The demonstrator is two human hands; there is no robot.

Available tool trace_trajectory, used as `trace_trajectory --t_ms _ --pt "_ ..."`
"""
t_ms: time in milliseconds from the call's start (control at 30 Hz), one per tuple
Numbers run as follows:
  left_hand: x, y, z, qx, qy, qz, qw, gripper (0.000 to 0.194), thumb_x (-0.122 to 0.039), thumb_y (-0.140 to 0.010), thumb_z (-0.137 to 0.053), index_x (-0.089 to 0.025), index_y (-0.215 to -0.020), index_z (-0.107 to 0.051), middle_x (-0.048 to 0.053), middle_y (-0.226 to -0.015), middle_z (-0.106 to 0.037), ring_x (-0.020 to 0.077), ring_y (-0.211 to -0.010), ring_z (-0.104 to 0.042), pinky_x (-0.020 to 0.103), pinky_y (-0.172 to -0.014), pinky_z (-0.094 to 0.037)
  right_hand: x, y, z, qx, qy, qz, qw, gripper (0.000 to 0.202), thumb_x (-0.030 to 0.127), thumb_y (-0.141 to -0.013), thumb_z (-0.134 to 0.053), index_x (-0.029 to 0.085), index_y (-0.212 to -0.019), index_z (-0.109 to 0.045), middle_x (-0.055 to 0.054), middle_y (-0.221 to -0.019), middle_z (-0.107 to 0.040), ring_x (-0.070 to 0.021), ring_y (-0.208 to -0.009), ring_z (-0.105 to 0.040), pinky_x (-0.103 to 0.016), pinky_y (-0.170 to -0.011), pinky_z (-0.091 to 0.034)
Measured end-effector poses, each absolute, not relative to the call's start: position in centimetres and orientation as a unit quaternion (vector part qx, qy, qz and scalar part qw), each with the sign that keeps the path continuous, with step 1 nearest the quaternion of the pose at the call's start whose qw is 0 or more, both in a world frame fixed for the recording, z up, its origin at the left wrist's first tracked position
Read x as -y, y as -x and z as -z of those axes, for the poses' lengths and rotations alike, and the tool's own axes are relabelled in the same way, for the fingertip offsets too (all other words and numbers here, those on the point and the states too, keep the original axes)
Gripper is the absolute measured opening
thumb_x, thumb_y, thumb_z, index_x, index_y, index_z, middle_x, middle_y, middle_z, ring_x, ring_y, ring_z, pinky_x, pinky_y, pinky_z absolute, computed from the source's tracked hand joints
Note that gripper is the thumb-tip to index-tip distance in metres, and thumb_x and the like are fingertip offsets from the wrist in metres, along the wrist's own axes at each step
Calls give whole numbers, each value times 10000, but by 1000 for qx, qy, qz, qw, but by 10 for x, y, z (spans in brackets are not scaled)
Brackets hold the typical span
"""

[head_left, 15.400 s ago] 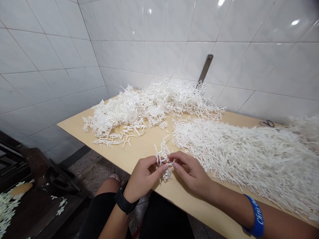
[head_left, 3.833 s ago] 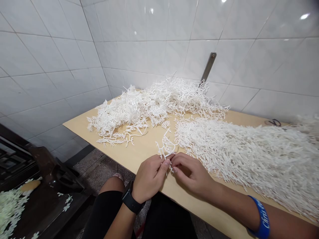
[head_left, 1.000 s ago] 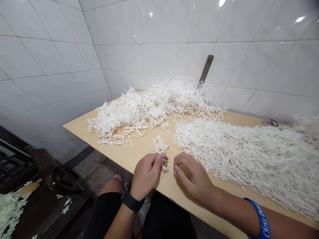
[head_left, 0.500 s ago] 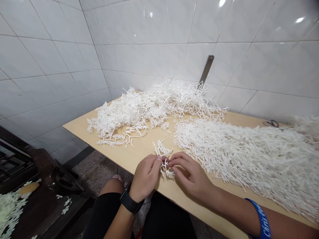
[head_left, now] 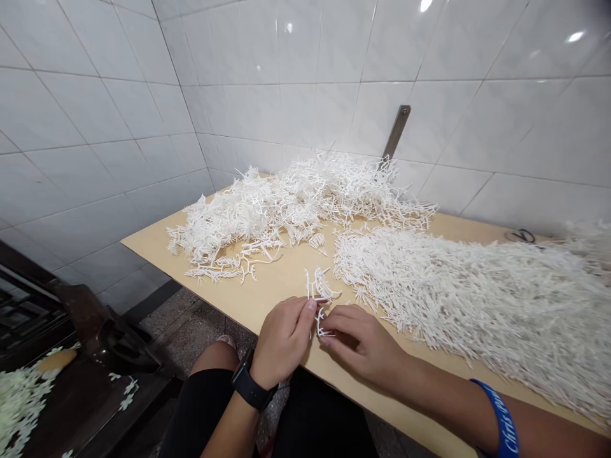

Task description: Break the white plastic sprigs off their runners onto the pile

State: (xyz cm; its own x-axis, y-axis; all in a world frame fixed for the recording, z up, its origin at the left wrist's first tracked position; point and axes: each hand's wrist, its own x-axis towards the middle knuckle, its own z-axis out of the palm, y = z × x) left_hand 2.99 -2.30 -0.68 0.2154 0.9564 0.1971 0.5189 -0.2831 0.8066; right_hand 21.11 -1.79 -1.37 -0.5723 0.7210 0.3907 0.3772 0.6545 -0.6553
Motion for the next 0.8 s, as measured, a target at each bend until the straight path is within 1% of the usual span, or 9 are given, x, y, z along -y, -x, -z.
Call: trace_trajectory --t_ms 100,200,333,500,667,800 --pt "23 -31 5 -513 -729 -345 296 384 -375 -1011 -378 -217 -979 -726 37 -926 -726 201 -906 -637 303 -829 -451 18 -210 14 849 321 -258 331 70 165 -922 -564 199 -894 -618 -23 -837 -663 -178 -813 -594 -310 -744 -419" --pt "23 -31 5 -509 -730 -347 296 357 -362 -1006 -401 -232 -1039 -731 36 -1000 -735 200 -966 -640 304 -867 -446 18 -209 14 845 322 -265 334 75 139 -904 -555 199 -899 -600 -25 -855 -661 -182 -832 -591 -315 -762 -426" --pt "23 -30 6 -505 -727 -350 307 366 -365 -1010 -395 -240 -1119 -721 33 -1026 -740 195 -976 -645 301 -873 -450 18 -209 14 840 331 -272 332 97 113 -886 -538 198 -884 -585 -29 -849 -649 -189 -839 -588 -327 -778 -430" --pt "22 -30 6 -504 -723 -358 308 367 -353 -1013 -391 -242 -1154 -711 29 -1089 -737 187 -998 -650 294 -884 -448 18 -210 15 838 341 -275 325 94 120 -883 -531 197 -880 -584 -30 -856 -643 -190 -834 -580 -333 -777 -430" --pt "21 -30 6 -501 -718 -365 316 367 -317 -1015 -383 -238 -1163 -709 28 -1112 -734 177 -1016 -651 287 -900 -446 17 -210 15 837 340 -275 329 113 128 -888 -524 199 -929 -601 -36 -899 -670 -192 -856 -601 -337 -790 -440" --pt "23 -29 5 -498 -717 -365 324 367 -294 -1011 -382 -236 -1168 -709 28 -1121 -732 177 -1023 -649 286 -906 -447 17 -211 15 832 351 -275 329 170 140 -891 -528 207 -1016 -621 -46 -974 -698 -201 -900 -622 -347 -810 -453"
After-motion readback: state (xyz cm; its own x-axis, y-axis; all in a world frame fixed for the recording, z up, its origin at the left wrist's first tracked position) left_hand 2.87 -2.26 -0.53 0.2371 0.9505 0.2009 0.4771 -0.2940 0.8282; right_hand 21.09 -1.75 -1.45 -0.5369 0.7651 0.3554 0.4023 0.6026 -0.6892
